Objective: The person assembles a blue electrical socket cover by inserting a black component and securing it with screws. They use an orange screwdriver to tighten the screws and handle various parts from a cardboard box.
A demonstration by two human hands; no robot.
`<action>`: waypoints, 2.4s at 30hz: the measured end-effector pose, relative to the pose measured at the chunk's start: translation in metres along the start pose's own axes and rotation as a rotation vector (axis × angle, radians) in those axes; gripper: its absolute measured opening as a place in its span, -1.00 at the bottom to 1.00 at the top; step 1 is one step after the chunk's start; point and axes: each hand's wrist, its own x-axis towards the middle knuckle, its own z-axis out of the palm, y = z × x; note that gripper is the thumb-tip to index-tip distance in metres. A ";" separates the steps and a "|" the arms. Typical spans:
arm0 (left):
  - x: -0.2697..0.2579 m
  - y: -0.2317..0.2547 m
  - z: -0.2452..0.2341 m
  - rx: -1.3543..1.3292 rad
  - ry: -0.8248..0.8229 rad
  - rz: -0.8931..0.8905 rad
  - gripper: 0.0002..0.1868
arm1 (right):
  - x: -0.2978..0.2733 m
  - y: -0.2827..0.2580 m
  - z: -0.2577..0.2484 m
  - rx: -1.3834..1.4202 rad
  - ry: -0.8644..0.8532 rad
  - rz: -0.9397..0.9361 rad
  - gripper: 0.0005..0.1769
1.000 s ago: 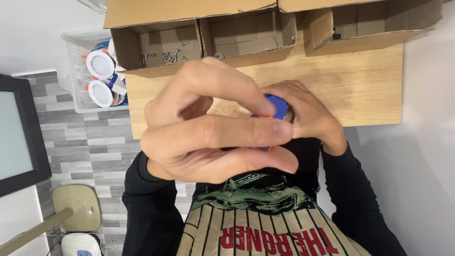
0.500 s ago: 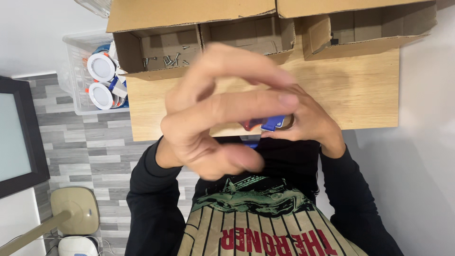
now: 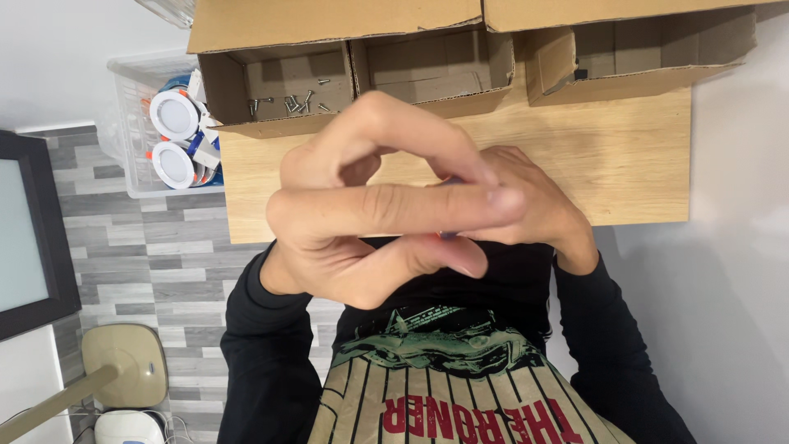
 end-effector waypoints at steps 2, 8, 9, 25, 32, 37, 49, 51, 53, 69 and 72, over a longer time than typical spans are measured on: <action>-0.006 0.003 0.003 -0.032 0.014 -0.042 -0.75 | 0.008 0.032 0.028 0.165 0.241 -0.314 -0.54; 0.002 0.015 -0.002 -0.256 -0.098 -0.181 -0.58 | 0.017 0.022 0.044 0.418 0.395 -0.289 -0.78; 0.002 0.015 -0.004 -0.295 -0.148 -0.203 -0.54 | 0.028 0.025 0.059 0.487 0.490 -0.250 -0.71; -0.014 -0.008 0.008 0.357 0.074 0.027 -0.55 | 0.025 -0.023 0.016 -0.109 0.056 -0.350 -0.21; -0.011 -0.005 0.009 0.066 -0.007 0.008 -0.76 | -0.001 0.031 0.028 0.240 0.344 -0.395 -0.66; -0.013 -0.007 0.017 -0.257 -0.015 0.007 -0.67 | 0.015 -0.032 0.044 -0.234 0.508 0.628 -0.39; -0.008 -0.019 0.010 0.133 0.095 0.143 -0.49 | 0.001 0.029 0.034 0.346 0.506 -0.606 -0.54; -0.011 -0.015 0.011 0.202 0.175 0.083 -0.61 | -0.005 0.029 0.035 0.305 0.311 -0.158 -0.09; -0.014 -0.017 0.012 0.185 0.168 0.100 -0.61 | 0.002 0.016 0.020 0.245 0.225 -0.068 -0.22; -0.010 -0.015 0.028 -0.539 0.026 0.038 -0.65 | 0.010 0.030 0.034 0.149 0.340 -0.355 -0.43; -0.011 -0.017 0.018 -0.471 -0.030 -0.002 -0.59 | 0.011 0.031 0.035 0.171 0.349 -0.371 -0.43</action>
